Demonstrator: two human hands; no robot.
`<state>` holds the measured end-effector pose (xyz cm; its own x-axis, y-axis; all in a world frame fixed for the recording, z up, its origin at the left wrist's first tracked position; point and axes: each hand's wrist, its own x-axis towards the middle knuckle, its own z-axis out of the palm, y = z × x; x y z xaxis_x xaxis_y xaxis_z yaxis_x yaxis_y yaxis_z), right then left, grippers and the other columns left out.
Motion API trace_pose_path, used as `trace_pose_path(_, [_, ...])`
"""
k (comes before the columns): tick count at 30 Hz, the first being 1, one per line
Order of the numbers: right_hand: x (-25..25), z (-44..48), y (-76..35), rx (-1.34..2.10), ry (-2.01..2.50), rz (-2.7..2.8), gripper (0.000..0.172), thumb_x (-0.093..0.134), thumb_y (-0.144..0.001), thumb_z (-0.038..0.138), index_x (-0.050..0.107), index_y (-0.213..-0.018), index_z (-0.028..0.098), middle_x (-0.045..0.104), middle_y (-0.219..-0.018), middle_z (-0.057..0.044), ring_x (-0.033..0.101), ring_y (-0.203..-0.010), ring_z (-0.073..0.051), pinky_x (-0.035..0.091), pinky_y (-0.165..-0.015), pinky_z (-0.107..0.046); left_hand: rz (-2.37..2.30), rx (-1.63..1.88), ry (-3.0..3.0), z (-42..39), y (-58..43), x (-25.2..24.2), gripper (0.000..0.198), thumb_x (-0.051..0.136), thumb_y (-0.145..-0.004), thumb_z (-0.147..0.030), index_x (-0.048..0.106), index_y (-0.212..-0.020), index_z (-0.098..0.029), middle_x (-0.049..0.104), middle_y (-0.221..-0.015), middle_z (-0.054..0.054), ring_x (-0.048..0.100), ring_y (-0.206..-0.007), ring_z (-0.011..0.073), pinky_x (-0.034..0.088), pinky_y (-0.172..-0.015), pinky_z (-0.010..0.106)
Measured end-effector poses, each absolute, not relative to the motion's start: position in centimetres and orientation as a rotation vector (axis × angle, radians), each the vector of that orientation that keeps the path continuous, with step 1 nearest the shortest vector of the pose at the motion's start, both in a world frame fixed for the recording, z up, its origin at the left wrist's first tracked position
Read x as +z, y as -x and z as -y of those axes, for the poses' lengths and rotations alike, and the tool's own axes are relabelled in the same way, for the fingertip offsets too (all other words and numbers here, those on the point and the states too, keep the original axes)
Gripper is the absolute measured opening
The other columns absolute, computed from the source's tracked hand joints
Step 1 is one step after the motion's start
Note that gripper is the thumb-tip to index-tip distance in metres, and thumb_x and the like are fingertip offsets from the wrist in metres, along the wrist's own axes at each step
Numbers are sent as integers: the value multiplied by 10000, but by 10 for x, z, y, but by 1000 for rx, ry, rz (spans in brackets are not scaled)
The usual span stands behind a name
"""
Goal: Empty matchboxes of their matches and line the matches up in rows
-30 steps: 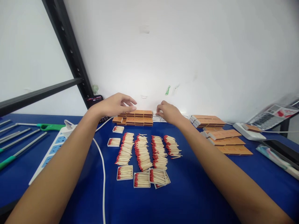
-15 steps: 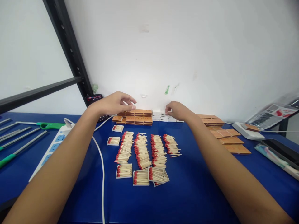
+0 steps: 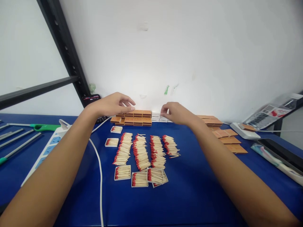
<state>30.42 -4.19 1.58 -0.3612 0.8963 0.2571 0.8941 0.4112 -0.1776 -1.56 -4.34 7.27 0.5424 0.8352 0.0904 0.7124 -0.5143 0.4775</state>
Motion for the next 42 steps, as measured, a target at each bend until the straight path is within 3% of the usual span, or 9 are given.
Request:
trace_pose_path(4, [13,103,-282,596,1323,2521,154,687,-926,357,750,-933,216,721,-828,-25,629,-748,-176,456,-661,-289,-1219,315,-2389,49,7,74,580,714,-798,-619,770,-1231,-237,803,-1154,97,720,-1092,303,541,-906,380])
trace_pose_path(7, [6,148,-275,809,1166,2617,281,796,-839,467,749,-983,231,726,-937,-32,623,-790,-180,453,-659,-299,-1216,242,-2386,59,-1,78,533,743,-765,-599,790,-1157,-242,813,-1084,86,734,-1035,306,544,-875,381])
trace_pose_path(12, [-11,182,-270,844,1164,2661,530,868,-716,620,704,-1035,230,691,-1054,-43,602,-839,-196,429,-655,-309,-1165,198,-2421,80,-17,83,494,740,-781,-571,777,-1159,-256,808,-1110,70,743,-1003,286,552,-830,353])
trace_pose_path(18, [-17,181,-268,904,1082,2675,368,867,-710,408,674,-951,208,670,-959,-15,576,-782,-164,429,-655,-296,-1107,166,-2416,91,-29,82,539,741,-777,-598,773,-1225,-300,815,-1109,51,738,-1036,301,541,-851,358])
trace_pose_path(22, [0,172,-293,857,1078,2581,282,830,-738,326,702,-963,214,671,-945,-13,590,-816,-166,462,-685,-286,-1083,-13,-2486,95,-38,74,475,742,-774,-635,809,-1102,-298,816,-987,52,734,-858,265,507,-726,343])
trace_pose_path(26, [5,146,-335,738,1409,2374,383,824,-777,473,722,-1042,217,691,-926,-36,614,-802,-187,466,-670,-304,-967,-317,-2552,115,-64,55,376,794,-728,-622,805,-853,-267,781,-827,40,670,-678,209,427,-607,329])
trace_pose_path(31, [-28,101,-372,774,1582,2161,481,848,-715,559,715,-978,180,691,-852,-45,604,-737,-183,463,-642,-312,-1032,-538,-2627,157,-99,38,370,825,-720,-486,755,-966,-219,769,-947,59,675,-722,231,393,-530,314])
trace_pose_path(37, [-59,75,-384,761,1541,2065,523,871,-679,556,693,-981,167,671,-805,-37,582,-694,-170,443,-612,-308,-1018,-589,-2781,185,-111,30,293,888,-734,-408,719,-818,-185,729,-795,57,704,-715,267,374,-537,328])
trace_pose_path(42, [-61,76,-384,707,1577,2041,547,871,-675,584,685,-980,171,624,-708,0,565,-655,-168,411,-580,-298,-1030,-472,-2813,189,-109,32,198,802,-837,-366,720,-811,-188,732,-803,65,705,-714,263,393,-558,325])
